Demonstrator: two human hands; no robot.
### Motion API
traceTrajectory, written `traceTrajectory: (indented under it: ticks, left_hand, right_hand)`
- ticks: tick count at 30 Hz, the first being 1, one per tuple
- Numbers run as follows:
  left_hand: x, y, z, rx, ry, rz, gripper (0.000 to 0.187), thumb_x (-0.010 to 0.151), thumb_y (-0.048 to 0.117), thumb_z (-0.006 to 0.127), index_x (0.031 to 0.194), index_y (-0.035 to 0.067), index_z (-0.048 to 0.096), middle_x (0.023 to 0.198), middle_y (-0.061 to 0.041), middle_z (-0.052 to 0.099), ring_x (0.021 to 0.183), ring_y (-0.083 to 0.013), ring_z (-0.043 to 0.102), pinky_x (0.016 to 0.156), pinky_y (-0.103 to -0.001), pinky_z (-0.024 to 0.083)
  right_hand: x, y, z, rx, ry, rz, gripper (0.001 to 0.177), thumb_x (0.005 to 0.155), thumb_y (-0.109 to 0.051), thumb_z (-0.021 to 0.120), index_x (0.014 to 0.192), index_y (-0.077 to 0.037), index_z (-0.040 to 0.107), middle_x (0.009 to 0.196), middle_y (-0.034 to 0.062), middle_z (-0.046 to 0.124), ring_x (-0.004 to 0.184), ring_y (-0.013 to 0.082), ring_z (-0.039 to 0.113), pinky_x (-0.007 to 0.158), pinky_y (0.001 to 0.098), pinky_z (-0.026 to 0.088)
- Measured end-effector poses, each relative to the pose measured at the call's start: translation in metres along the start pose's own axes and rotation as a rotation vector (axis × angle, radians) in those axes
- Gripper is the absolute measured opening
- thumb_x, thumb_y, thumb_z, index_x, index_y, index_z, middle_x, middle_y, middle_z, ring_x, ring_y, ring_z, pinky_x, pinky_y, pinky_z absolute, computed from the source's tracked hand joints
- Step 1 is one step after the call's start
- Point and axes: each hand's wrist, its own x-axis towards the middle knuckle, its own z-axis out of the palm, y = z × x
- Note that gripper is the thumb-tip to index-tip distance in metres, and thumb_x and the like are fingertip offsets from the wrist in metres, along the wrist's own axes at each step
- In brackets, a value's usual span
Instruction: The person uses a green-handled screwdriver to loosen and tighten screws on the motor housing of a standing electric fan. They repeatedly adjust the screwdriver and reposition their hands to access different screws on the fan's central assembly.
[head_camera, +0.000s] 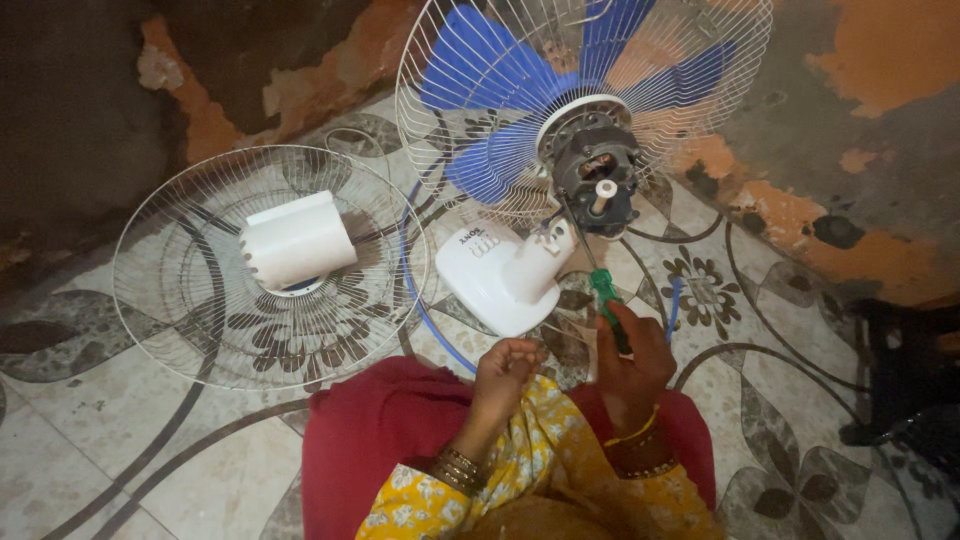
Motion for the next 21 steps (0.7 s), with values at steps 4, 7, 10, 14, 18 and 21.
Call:
traceTrajectory:
  ticks: [4,7,10,14,18,21]
  left_hand:
    - [-0.001,0.002,0.002,-0.005,-0.007,-0.012,0.014,0.097,0.0,0.06,0.11,0.001,0.066,0.099,-0.007,0.074,0.085,-0.0101,0.065,0.075,-0.024,0.052]
    - [-0.001,0.006,0.002,0.041,0.005,-0.038,0.014,0.097,0.001,0.061,0.11,0.002,0.065,0.099,-0.007,0.075,0.084,-0.0105,0.066,0.075,-0.024,0.053]
    - [-0.002,0.009,0.003,0.074,0.015,-0.044,0.014,0.097,0.002,0.06,0.11,0.002,0.066,0.099,-0.006,0.075,0.084,-0.0106,0.066,0.076,-0.024,0.053]
    - [-0.001,0.007,0.003,0.062,0.019,-0.064,0.015,0.097,0.002,0.06,0.11,0.002,0.066,0.099,-0.006,0.075,0.083,-0.0103,0.066,0.075,-0.024,0.053]
    - [0.0,0.002,0.002,0.037,0.013,-0.061,0.013,0.098,0.002,0.062,0.111,0.001,0.066,0.097,-0.007,0.075,0.077,-0.0104,0.062,0.069,-0.024,0.05]
    - [0.002,-0.001,0.0,0.018,0.008,-0.035,0.014,0.097,0.001,0.061,0.11,0.001,0.066,0.098,-0.007,0.075,0.081,-0.0084,0.065,0.073,-0.022,0.053]
  right_hand:
    - [-0.001,-0.002,-0.003,0.001,0.001,-0.009,0.023,0.093,-0.004,0.077,0.116,-0.001,0.072,0.082,0.0102,0.061,0.072,0.0203,0.058,0.065,0.0337,0.046]
    - [-0.002,-0.001,-0.005,0.0,0.003,-0.023,0.023,0.094,-0.004,0.076,0.116,-0.001,0.071,0.084,0.011,0.062,0.073,0.0209,0.059,0.065,0.0337,0.046]
    - [-0.003,0.002,-0.005,0.005,0.003,-0.034,0.024,0.094,-0.004,0.075,0.117,-0.001,0.071,0.085,0.0112,0.063,0.074,0.0209,0.059,0.067,0.0337,0.047]
    - [-0.003,0.005,-0.002,0.013,0.006,-0.05,0.024,0.095,-0.003,0.075,0.118,0.0,0.071,0.086,0.01,0.064,0.075,0.0206,0.06,0.067,0.0334,0.047]
    - [-0.005,0.006,-0.003,0.008,0.0,-0.047,0.024,0.095,-0.003,0.074,0.119,0.0,0.071,0.086,0.0102,0.064,0.075,0.0201,0.059,0.066,0.0329,0.046]
    - [-0.005,0.007,-0.003,-0.01,0.003,-0.06,0.024,0.095,-0.003,0.075,0.118,0.0,0.071,0.084,0.0099,0.062,0.074,0.0203,0.058,0.066,0.0331,0.046]
